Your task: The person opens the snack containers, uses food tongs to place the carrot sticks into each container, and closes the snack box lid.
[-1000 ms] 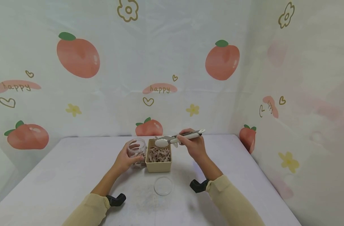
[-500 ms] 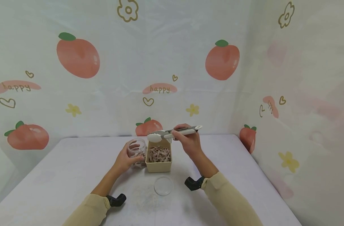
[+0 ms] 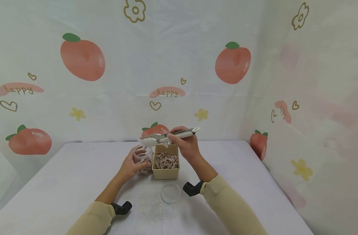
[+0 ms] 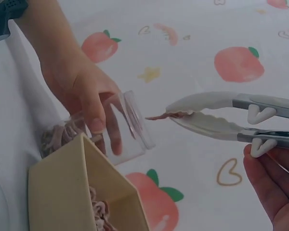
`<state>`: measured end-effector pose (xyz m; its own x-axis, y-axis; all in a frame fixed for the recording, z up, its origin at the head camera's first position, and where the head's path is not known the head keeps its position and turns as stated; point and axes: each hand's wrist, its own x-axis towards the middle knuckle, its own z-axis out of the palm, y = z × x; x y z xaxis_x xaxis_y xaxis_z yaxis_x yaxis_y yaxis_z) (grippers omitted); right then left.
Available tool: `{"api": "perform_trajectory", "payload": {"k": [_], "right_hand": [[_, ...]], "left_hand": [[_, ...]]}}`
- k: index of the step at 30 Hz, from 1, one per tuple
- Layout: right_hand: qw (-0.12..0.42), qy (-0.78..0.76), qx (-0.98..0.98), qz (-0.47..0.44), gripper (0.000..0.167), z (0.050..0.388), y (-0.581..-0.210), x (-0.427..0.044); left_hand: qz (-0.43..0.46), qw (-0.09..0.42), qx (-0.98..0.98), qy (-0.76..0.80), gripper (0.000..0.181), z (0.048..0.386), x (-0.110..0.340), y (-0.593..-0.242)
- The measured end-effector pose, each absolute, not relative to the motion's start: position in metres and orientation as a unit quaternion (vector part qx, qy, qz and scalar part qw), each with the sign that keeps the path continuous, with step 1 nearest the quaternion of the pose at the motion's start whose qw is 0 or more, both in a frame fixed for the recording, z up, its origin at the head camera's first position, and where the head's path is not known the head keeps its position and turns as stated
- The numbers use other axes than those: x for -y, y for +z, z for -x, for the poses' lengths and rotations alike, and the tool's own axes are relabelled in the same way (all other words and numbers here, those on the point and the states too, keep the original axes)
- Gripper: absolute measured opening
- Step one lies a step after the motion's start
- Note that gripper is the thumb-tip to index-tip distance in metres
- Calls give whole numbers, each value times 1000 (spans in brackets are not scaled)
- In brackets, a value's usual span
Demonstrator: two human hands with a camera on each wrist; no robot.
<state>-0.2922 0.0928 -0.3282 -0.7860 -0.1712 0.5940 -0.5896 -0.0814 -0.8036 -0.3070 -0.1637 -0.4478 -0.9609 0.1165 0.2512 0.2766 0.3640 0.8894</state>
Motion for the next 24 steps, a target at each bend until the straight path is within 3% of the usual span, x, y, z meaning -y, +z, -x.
{"api": "perform_trajectory", "payload": {"k": [24], "right_hand": [[165,663,686,-250,25,294,-336,-125]], "left_hand": [[130,80,815,-559,87,307,164,-448]]}}
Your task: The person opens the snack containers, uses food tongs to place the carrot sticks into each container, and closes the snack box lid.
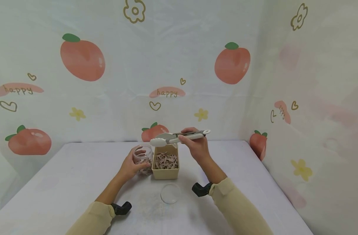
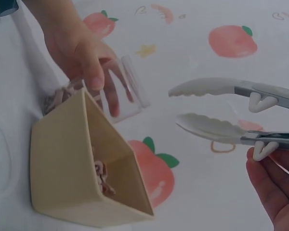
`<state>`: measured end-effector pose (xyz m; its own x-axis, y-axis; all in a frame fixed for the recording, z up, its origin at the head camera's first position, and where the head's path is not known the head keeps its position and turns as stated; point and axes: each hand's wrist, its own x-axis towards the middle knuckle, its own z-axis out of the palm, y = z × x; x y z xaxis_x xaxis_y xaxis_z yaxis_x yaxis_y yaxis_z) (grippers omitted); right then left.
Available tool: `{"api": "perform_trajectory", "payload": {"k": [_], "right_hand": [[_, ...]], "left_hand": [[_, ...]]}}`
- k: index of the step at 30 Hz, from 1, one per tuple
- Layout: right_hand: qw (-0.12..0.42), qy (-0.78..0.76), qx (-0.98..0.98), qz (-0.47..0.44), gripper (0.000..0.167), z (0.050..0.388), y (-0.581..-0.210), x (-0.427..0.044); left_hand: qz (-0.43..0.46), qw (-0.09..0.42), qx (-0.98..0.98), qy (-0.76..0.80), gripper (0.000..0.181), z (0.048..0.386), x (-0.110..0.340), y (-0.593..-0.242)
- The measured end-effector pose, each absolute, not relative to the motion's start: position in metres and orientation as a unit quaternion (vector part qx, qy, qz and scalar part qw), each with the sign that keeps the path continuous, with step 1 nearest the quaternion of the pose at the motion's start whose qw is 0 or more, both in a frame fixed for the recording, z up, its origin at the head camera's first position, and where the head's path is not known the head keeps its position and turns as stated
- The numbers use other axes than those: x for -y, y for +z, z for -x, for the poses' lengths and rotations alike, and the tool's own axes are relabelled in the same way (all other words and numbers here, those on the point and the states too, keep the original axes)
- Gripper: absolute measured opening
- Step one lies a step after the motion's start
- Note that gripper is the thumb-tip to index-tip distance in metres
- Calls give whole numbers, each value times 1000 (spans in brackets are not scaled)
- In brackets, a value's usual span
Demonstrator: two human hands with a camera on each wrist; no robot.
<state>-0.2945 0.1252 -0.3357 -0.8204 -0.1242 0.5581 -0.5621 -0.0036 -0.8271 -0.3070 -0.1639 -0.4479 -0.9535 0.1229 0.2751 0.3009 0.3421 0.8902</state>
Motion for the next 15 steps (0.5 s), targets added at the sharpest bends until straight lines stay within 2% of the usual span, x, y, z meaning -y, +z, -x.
{"api": "perform_trajectory", "payload": {"k": [15], "right_hand": [[124,632,732,-222,32,299,-370,-139]], "left_hand": [[137,84,808,-566,88,307,164,-448]]}}
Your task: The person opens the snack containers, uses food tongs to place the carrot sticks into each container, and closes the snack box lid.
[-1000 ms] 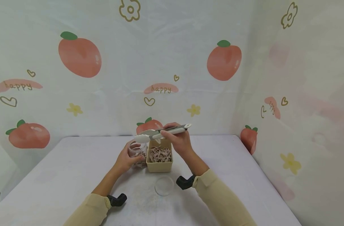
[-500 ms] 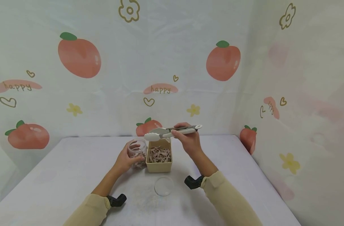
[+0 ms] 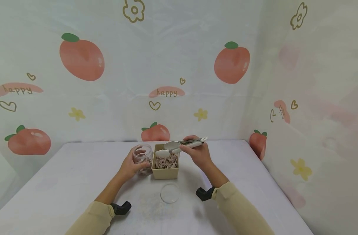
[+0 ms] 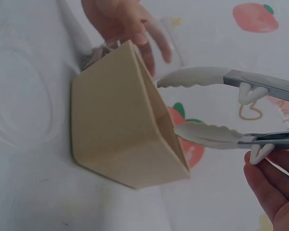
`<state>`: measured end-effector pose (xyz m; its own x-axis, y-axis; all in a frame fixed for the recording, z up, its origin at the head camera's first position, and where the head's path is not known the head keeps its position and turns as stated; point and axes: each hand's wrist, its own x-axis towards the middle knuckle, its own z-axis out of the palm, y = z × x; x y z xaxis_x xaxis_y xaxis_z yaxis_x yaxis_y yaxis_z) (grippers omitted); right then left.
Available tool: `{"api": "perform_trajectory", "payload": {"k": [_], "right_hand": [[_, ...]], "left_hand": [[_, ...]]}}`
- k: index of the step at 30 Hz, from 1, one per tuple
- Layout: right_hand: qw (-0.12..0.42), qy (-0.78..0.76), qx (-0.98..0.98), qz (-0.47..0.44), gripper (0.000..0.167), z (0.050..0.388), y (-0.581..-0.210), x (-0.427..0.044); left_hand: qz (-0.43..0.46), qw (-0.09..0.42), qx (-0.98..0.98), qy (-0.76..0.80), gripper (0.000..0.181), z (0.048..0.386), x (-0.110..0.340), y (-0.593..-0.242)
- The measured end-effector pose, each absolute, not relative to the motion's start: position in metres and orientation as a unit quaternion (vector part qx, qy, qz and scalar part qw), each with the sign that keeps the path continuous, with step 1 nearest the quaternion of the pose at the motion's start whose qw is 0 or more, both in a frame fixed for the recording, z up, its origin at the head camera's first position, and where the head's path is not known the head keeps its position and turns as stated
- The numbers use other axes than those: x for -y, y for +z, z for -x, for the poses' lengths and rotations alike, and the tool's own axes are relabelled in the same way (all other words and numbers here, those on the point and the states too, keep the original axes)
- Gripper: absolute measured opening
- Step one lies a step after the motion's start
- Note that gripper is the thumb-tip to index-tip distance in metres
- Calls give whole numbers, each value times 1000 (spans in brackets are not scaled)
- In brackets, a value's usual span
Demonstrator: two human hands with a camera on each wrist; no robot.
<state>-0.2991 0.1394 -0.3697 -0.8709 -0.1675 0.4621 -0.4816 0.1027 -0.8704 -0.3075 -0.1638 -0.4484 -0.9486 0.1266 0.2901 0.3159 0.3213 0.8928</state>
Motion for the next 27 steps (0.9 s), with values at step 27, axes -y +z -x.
{"api": "perform_trajectory", "payload": {"k": [27], "right_hand": [[69,508,829,-222,33,309,-389,-132]], "left_hand": [[140,64,804,-575,94,307,163,-444]]}}
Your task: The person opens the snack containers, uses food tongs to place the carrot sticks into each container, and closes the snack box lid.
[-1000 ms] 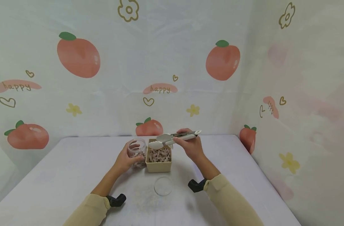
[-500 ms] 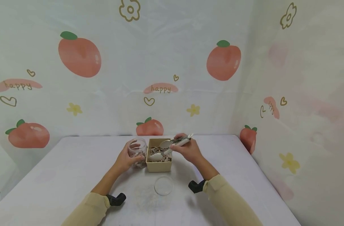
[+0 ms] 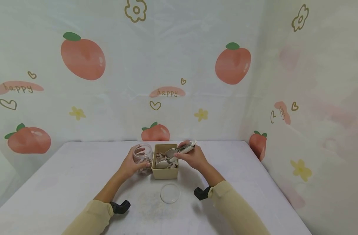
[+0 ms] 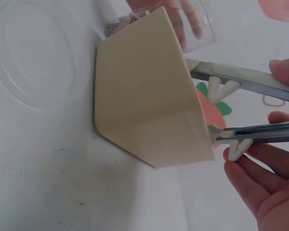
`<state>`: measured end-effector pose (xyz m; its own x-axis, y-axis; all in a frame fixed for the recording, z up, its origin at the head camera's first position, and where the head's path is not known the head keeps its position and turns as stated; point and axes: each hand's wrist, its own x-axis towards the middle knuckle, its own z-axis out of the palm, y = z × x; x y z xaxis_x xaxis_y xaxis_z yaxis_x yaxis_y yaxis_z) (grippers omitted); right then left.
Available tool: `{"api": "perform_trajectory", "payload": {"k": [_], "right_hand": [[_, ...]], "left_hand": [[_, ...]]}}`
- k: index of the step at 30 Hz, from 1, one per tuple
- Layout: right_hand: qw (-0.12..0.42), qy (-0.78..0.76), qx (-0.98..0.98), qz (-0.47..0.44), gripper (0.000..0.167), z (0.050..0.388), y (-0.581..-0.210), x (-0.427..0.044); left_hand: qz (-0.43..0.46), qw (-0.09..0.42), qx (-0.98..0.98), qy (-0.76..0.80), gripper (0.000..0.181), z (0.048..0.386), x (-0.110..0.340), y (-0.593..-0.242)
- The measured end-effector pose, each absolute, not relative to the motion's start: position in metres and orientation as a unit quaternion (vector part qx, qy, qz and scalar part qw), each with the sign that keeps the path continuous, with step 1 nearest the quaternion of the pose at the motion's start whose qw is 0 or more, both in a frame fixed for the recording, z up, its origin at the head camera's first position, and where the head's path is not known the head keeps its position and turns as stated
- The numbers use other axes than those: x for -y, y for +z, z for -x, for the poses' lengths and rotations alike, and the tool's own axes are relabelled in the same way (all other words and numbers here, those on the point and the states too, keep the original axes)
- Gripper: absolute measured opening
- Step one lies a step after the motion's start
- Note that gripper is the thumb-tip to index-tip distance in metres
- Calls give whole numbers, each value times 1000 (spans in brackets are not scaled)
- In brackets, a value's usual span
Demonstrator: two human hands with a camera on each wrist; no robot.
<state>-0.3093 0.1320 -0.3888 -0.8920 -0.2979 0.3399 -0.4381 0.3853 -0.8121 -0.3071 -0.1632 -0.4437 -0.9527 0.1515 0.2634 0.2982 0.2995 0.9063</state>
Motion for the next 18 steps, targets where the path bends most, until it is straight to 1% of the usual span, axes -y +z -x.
{"api": "perform_trajectory", "payload": {"k": [6,11,18], "right_hand": [[85,527,817,-218,27,310,-394,-125],[94,558,799,-202,25,308,-397,-121],[115,567,791,-197,25,289,-379,-116]], "left_hand": [[147,78,768,-618,96,310,162,-439],[136,84,792,-589,95,310,159,-438],[134,88,807,-568,91,310,159,-437]]}}
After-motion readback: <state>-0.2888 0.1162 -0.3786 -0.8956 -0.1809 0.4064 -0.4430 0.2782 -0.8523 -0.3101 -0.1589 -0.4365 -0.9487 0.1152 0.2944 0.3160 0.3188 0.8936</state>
